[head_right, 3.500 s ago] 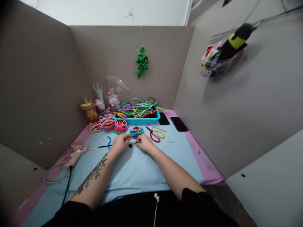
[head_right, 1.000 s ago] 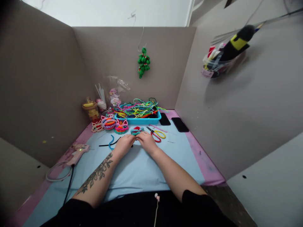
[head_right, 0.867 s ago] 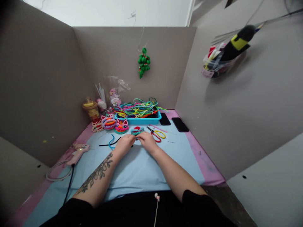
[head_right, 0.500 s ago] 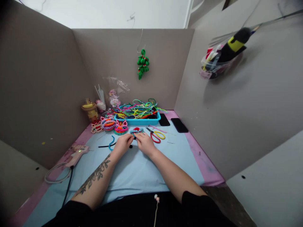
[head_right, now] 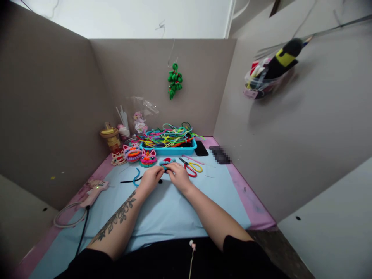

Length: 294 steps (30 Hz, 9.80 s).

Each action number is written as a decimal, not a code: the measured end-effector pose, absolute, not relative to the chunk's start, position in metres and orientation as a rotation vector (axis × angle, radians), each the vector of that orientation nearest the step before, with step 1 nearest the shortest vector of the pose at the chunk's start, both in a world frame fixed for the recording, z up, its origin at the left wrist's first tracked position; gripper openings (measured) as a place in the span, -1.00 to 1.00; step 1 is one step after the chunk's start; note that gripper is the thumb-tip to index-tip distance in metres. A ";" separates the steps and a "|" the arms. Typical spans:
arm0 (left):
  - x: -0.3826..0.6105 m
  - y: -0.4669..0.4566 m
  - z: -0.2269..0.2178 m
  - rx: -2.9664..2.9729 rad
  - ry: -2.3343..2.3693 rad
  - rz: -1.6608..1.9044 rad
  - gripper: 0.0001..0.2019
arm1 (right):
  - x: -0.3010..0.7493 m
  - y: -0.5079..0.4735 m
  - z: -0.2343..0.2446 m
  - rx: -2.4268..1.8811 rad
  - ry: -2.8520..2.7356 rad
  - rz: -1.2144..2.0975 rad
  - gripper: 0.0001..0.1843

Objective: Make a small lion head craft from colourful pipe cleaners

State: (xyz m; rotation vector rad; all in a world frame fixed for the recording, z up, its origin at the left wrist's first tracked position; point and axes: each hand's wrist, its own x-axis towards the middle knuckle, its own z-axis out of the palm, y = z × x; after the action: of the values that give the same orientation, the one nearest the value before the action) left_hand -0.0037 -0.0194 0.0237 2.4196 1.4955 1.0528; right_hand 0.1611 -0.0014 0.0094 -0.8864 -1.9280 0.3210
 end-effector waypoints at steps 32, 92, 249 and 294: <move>-0.002 -0.014 0.017 2.077 1.428 1.312 -0.80 | 0.156 0.004 0.008 -1.037 -1.603 0.743 -0.88; 0.004 -0.022 0.023 2.397 1.512 1.156 -0.81 | 0.178 0.010 0.019 -1.048 -1.836 0.775 -0.89; -0.004 -0.016 0.033 1.449 1.020 1.072 -0.54 | 0.172 -0.004 0.019 -0.806 -1.835 0.797 -0.80; 0.000 -0.016 0.030 1.586 1.240 1.163 -0.74 | 0.161 -0.003 0.019 -0.929 -1.426 1.034 -0.76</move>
State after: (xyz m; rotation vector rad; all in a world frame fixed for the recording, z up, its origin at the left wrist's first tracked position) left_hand -0.0004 -0.0156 0.0298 1.5855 1.2397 1.1629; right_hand 0.1606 -0.0026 0.0187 -0.9290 -1.4257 1.0339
